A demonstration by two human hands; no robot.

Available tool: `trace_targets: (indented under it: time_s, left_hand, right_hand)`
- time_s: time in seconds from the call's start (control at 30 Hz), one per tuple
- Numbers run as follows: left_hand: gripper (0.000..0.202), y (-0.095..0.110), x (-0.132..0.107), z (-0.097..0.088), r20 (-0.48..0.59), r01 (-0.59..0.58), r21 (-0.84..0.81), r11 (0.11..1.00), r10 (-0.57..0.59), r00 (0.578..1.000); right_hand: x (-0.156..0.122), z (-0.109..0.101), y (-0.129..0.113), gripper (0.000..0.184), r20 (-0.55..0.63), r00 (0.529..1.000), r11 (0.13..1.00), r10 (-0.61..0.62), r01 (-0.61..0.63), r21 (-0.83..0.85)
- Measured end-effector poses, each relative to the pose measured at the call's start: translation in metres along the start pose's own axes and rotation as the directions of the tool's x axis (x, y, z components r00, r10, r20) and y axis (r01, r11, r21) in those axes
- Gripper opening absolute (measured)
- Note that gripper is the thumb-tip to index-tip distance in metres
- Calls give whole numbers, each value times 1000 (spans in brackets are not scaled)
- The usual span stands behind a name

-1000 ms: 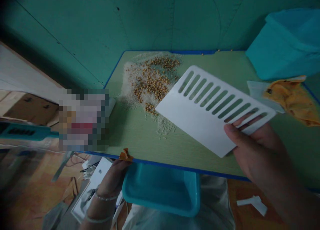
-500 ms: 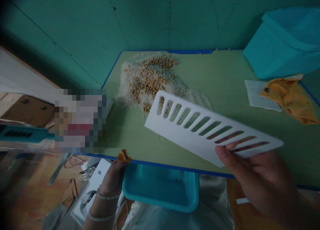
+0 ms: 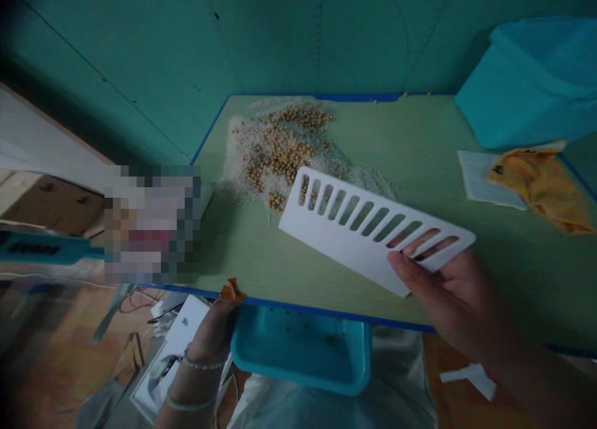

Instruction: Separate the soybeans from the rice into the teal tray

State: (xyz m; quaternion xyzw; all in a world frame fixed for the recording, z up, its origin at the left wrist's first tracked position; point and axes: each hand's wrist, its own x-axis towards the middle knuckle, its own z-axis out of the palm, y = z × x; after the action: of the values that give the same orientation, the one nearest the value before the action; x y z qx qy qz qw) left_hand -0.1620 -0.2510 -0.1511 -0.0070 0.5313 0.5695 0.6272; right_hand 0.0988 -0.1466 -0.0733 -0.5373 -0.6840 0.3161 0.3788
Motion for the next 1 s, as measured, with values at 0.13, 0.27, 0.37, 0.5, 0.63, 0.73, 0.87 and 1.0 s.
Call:
trace_targets:
  time_s: [0.13,0.27,0.37,0.5,0.63,0.73,0.87,1.0]
  left_hand:
    - [36,-2,0,1,-15,1,-12,1000,-1,1000]
    - [41,-2,0,4,-43,4,-29,1000,-5,999]
    - [36,-2,1,4,-33,-19,-14,1000,19,999]
    - [34,-6,1,-1,-12,-73,-8,997,73,997]
    - [37,-8,2,-3,7,-44,-16,999,44,999]
    - [36,-8,2,-2,15,-42,-26,999,43,999]
    - [33,-7,2,1,6,-56,-27,998,56,998]
    - [34,-6,0,4,-3,-68,-53,996,68,998]
  right_hand:
    - [13,-5,7,17,-62,995,997,80,-81,-13]
    - [24,-7,14,26,-90,984,986,155,-148,75]
    - [30,-8,16,26,-100,983,986,157,-150,78]
    - [40,-8,14,24,-95,989,991,117,-110,77]
    - [52,-4,12,21,-84,993,993,85,-78,83]
    - [62,-1,14,22,-87,995,996,54,-48,76]
    - [73,2,20,21,-61,998,996,12,-7,88]
    - [81,5,24,22,-65,997,997,-36,40,71]
